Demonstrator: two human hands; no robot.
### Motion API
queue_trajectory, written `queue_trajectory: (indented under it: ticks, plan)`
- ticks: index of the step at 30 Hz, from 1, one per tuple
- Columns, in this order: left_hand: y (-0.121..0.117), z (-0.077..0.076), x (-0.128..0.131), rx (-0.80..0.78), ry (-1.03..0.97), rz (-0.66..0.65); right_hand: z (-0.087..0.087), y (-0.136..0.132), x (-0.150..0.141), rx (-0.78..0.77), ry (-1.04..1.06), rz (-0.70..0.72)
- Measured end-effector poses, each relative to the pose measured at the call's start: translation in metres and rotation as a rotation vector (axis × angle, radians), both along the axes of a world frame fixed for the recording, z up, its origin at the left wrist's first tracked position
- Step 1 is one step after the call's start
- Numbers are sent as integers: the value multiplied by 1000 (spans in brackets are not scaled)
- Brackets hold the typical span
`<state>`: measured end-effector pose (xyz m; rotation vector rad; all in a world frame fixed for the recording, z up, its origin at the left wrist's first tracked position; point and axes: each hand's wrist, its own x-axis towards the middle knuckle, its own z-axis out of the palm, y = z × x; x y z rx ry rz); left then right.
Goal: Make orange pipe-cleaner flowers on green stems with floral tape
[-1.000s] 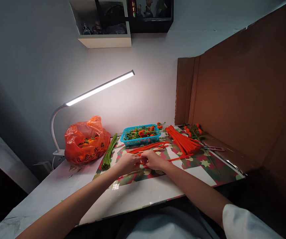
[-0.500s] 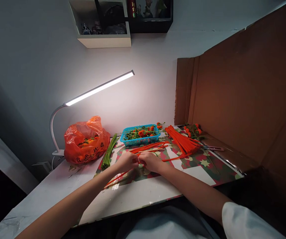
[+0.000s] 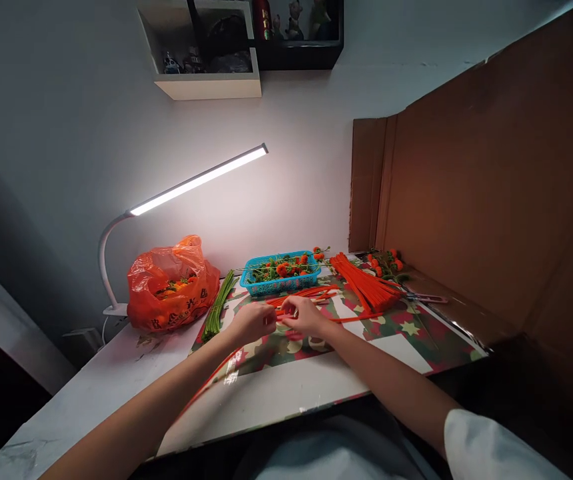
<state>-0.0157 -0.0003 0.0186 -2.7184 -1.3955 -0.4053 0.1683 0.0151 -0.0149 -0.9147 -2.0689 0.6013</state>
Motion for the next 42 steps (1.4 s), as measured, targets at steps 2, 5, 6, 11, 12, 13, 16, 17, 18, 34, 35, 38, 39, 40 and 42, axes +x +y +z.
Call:
queue_trajectory:
  ticks: [2,5,6,11,12,13,16,17,18,34,35,38,39,40,42]
  plan:
    - [-1,3,0,156,94,-74,3,5,5,-156,59,11]
    - [-2,4,-1,344,204,-179,6,8,9,-381,77,161]
    - [-3,2,-1,391,230,-193,7,8,9,-437,76,191]
    - [-11,-5,5,421,177,-151,11,5,7,-484,36,101]
    - [-13,-6,7,400,126,-116,12,4,6,-434,24,89]
    - [-15,-6,9,371,72,-82,13,4,6,-366,7,77]
    - [-16,-5,13,251,-60,-3,15,2,5,-112,-60,12]
    - [-15,-5,14,212,-85,15,16,1,5,-43,-84,-15]
    - [-15,-5,14,177,-105,28,17,-1,5,8,-105,-40]
    - [-10,-21,18,130,-457,2,11,-6,0,90,-114,-132]
    - [-10,-22,17,132,-464,-2,11,-5,0,71,-101,-129]
    - [-11,-23,17,126,-487,-3,11,-5,-2,16,-60,-125]
    - [-11,-23,18,121,-496,-1,10,-5,-2,0,-51,-127]
    - [-11,-23,18,113,-508,1,10,-4,-3,-13,-44,-131]
    - [-12,-23,19,86,-539,3,10,-5,-3,-28,-41,-139]
